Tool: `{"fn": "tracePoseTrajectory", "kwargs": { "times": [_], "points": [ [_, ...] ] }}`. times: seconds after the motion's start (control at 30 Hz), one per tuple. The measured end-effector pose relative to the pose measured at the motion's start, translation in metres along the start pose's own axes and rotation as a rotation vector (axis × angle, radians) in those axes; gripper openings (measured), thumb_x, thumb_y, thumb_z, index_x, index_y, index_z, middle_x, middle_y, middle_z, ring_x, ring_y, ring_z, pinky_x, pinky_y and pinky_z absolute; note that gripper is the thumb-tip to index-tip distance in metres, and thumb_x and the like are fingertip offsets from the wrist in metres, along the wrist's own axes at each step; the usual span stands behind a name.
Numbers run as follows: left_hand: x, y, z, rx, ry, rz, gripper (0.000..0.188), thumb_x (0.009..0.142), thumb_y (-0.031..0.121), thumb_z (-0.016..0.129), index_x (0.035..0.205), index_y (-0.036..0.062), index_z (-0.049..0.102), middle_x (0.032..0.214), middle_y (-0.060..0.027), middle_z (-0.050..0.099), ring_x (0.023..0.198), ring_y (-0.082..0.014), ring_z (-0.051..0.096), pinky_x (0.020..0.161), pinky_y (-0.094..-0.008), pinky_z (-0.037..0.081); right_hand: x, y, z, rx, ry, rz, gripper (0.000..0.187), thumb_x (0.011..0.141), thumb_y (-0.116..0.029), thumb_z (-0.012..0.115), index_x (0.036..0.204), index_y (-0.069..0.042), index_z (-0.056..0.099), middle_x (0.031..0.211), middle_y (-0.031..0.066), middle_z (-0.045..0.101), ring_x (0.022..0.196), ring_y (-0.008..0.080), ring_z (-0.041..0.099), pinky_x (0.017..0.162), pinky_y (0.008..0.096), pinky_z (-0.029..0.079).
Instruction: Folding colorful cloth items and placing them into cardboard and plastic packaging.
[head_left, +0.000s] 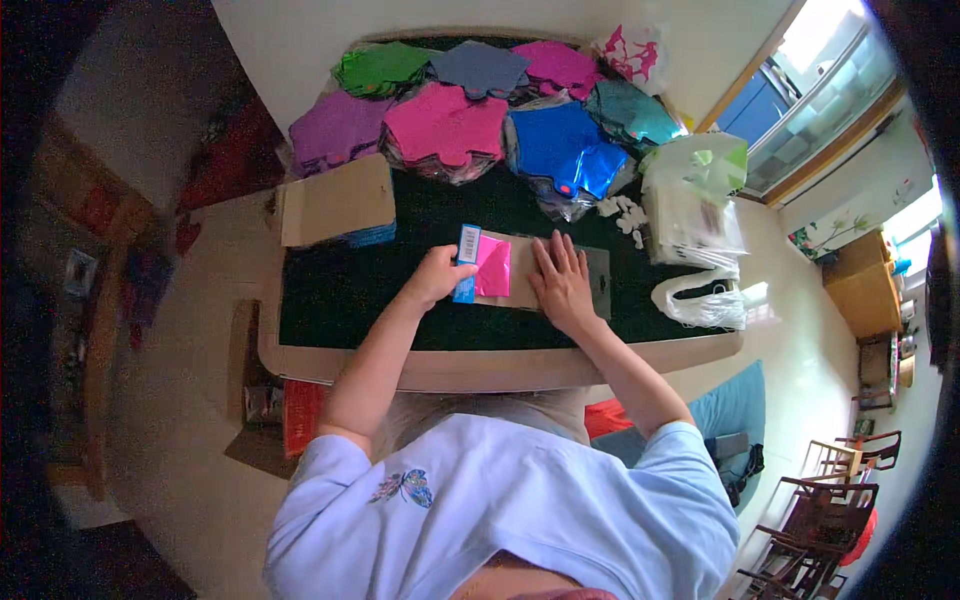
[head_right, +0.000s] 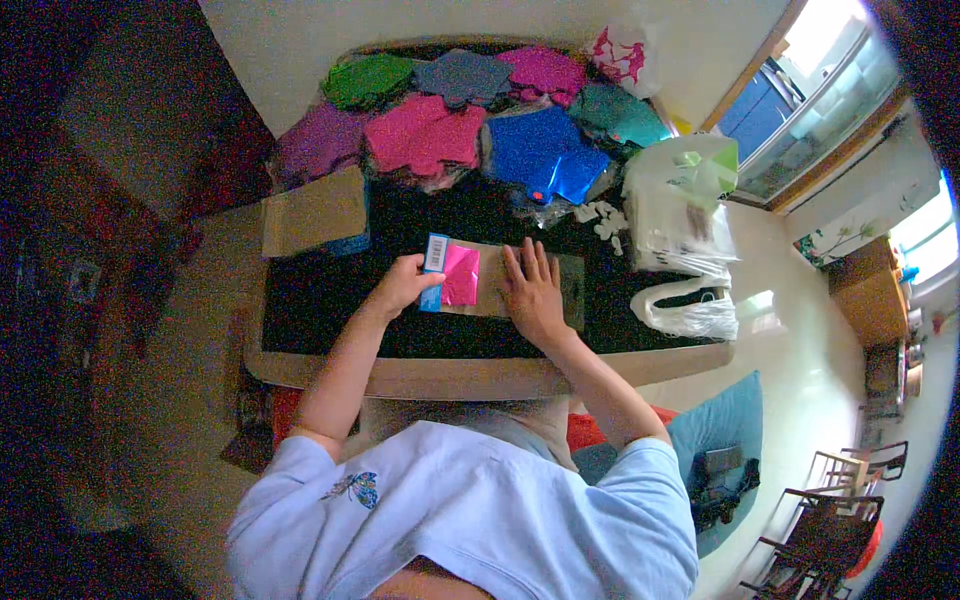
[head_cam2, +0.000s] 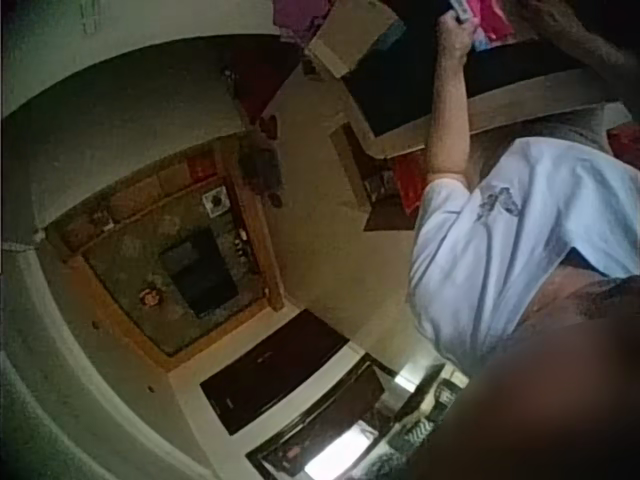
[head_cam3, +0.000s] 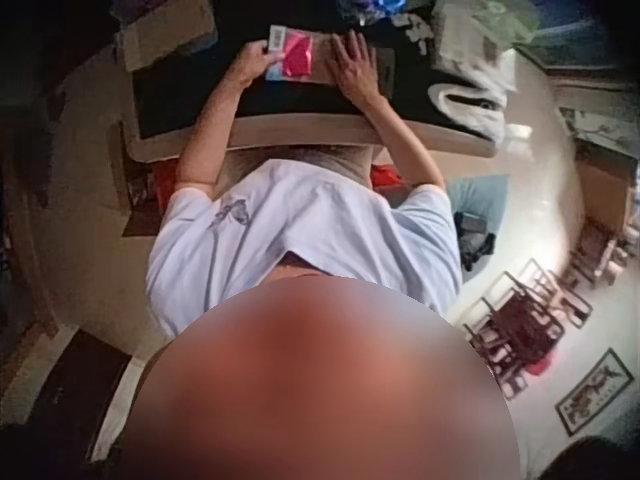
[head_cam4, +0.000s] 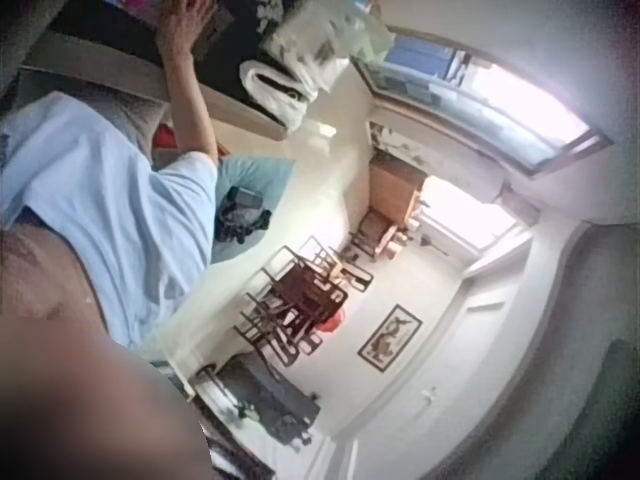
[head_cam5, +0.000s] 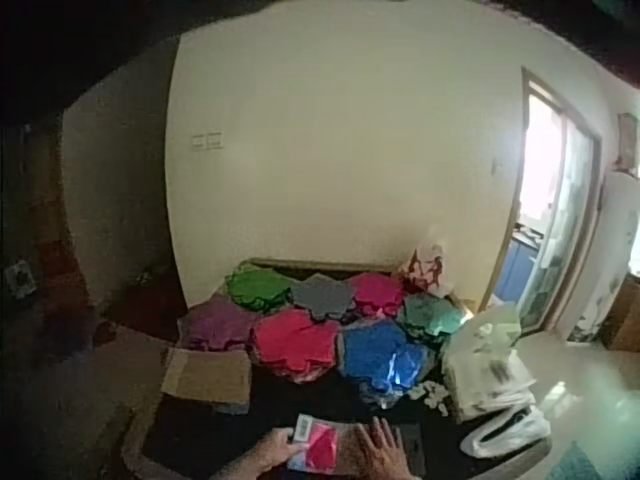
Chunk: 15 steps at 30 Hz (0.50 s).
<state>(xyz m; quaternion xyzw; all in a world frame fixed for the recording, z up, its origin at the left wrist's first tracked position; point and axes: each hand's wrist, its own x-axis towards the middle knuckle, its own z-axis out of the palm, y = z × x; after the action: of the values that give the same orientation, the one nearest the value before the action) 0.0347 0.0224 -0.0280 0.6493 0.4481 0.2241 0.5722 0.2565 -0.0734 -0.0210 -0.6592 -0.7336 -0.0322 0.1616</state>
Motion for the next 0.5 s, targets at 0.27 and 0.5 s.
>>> {"fn": "tracePoseTrajectory", "kwargs": {
  "times": [0.27, 0.5],
  "points": [
    [0.002, 0.013, 0.000, -0.028, -0.048, -0.022, 0.020, 0.079, 0.014, 0.063, 0.095, 0.0023, 0.059, 0.078, -0.0035, 0.063, 0.060, -0.0103, 0.058, 0.050, -0.0250, 0.047, 0.002, 0.016, -0.012, 0.043, -0.081, -0.126, 0.053, 0.089, -0.039, 0.043, 0.136, -0.016, 0.033, 0.142, 0.0105, 0.028, 0.132, 0.0283, 0.023, 0.105, 0.0517, 0.017],
    [0.008, 0.007, 0.007, -0.117, -0.055, -0.024, 0.020, 0.078, 0.013, 0.064, 0.094, 0.0012, 0.059, 0.076, -0.0043, 0.062, 0.060, -0.0104, 0.058, 0.051, -0.0254, 0.047, 0.002, 0.018, -0.012, -0.035, -0.090, -0.139, 0.054, 0.089, -0.040, 0.043, 0.136, -0.016, 0.033, 0.142, 0.0112, 0.027, 0.132, 0.0297, 0.022, 0.105, 0.0528, 0.018]
  ]
}}
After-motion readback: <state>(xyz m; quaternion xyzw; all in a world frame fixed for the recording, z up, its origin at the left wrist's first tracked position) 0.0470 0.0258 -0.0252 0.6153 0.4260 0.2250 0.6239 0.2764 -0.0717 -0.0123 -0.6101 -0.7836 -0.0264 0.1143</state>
